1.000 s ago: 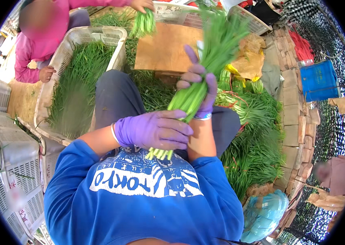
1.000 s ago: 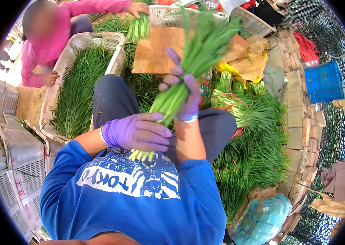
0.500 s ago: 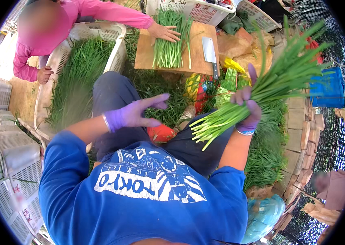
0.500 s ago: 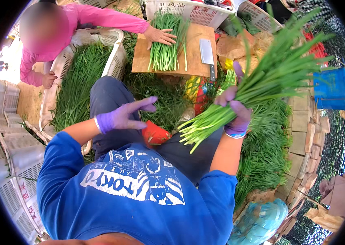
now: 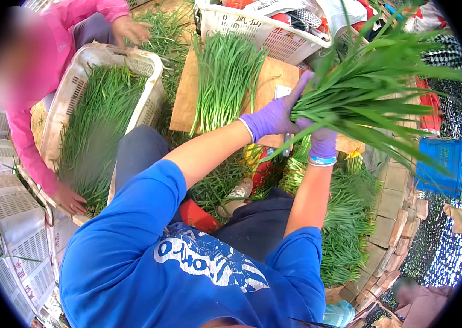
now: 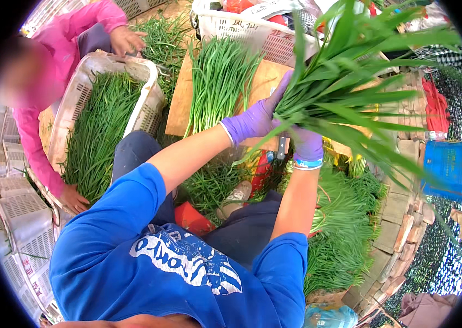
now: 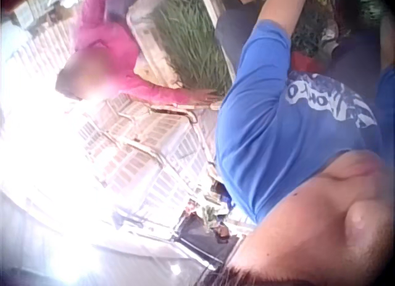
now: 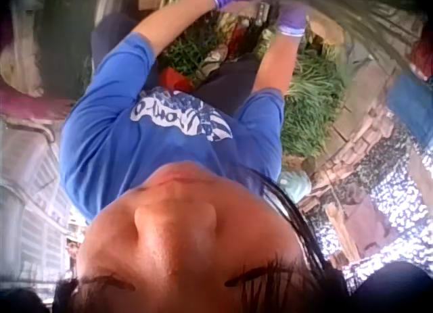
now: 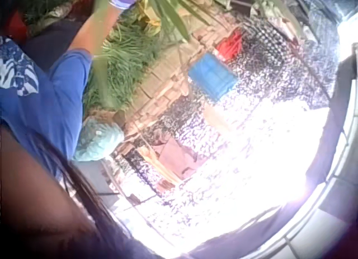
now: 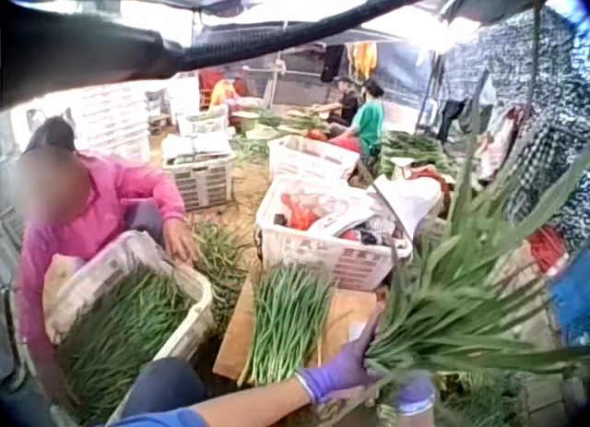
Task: The person bunches stalks of green chives, secures them with red ties, and trims the root ends with a cleaver.
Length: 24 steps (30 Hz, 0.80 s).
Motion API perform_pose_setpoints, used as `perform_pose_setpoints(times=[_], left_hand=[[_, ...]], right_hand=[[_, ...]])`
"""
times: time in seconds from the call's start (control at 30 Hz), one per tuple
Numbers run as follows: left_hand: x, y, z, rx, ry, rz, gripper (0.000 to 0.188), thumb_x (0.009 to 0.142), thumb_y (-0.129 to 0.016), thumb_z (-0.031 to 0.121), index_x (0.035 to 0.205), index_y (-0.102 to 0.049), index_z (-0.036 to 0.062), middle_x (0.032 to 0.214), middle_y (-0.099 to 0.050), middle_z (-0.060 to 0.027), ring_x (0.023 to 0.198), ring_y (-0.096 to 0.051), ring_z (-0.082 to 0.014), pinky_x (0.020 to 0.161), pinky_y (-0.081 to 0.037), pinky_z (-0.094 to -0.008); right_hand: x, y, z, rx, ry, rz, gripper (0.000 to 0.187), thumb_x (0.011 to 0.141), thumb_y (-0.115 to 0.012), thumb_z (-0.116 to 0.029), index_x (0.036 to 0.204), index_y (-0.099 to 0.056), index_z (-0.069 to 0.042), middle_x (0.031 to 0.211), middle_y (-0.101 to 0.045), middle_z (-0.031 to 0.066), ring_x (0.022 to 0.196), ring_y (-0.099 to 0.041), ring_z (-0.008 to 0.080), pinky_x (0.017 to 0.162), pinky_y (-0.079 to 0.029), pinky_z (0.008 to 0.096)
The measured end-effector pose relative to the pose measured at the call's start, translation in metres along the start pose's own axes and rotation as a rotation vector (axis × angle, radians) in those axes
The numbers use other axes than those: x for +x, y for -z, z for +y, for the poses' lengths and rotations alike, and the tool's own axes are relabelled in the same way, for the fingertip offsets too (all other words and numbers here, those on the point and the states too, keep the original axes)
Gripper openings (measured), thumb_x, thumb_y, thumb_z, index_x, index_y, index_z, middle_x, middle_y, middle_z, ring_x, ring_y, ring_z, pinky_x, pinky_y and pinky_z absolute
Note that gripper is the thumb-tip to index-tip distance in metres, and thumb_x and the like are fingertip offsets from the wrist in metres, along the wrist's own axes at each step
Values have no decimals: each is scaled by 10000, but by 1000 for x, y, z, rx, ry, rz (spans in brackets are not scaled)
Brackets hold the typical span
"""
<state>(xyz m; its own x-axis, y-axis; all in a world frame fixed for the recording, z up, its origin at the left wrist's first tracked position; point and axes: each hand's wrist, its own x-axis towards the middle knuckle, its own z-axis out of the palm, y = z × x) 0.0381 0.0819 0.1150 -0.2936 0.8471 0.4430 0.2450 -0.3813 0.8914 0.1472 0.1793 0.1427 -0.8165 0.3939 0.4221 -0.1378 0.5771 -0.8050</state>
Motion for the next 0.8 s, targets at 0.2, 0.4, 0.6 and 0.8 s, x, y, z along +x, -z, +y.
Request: perform_pose_setpoints(times=[0.2,0.4,0.6,0.8], left_hand=[[8,2,-100,75,110,-68,712,711,-683,229,1282,-285,81,1183,-487,-148,1053,-466,-247,914,-366,-356],[11,-17,-38,691,32,-90,446,736,-595,214,1153,-495,88,1220,-432,-150,1124,-411,-288,954,-308,-414],[-46,43,8,750,-440,-437,489,726,-595,137,1195,-458,133,1165,-501,-102,1069,-496,-287,896,-394,-419],[-45,123,-36,1143,-35,-521,518,776,-554,220,1268,-393,210,1104,-560,-52,1050,-504,-251,959,-349,-396]], right_hand=[[8,-21,62,250,-461,-84,493,586,-766,-133,1019,-552,-33,930,-605,50,837,-562,165,758,-470,321],[17,-25,65,-112,-242,329,448,673,-688,-97,1075,-516,-1,949,-584,60,825,-542,153,765,-443,283],[-37,21,-32,223,-333,669,424,771,-562,-60,1172,-453,24,809,-527,56,708,-496,106,761,-446,251],[-109,22,-21,521,-341,969,499,766,-498,-3,1245,-372,54,691,-507,40,653,-475,118,711,-432,261]])
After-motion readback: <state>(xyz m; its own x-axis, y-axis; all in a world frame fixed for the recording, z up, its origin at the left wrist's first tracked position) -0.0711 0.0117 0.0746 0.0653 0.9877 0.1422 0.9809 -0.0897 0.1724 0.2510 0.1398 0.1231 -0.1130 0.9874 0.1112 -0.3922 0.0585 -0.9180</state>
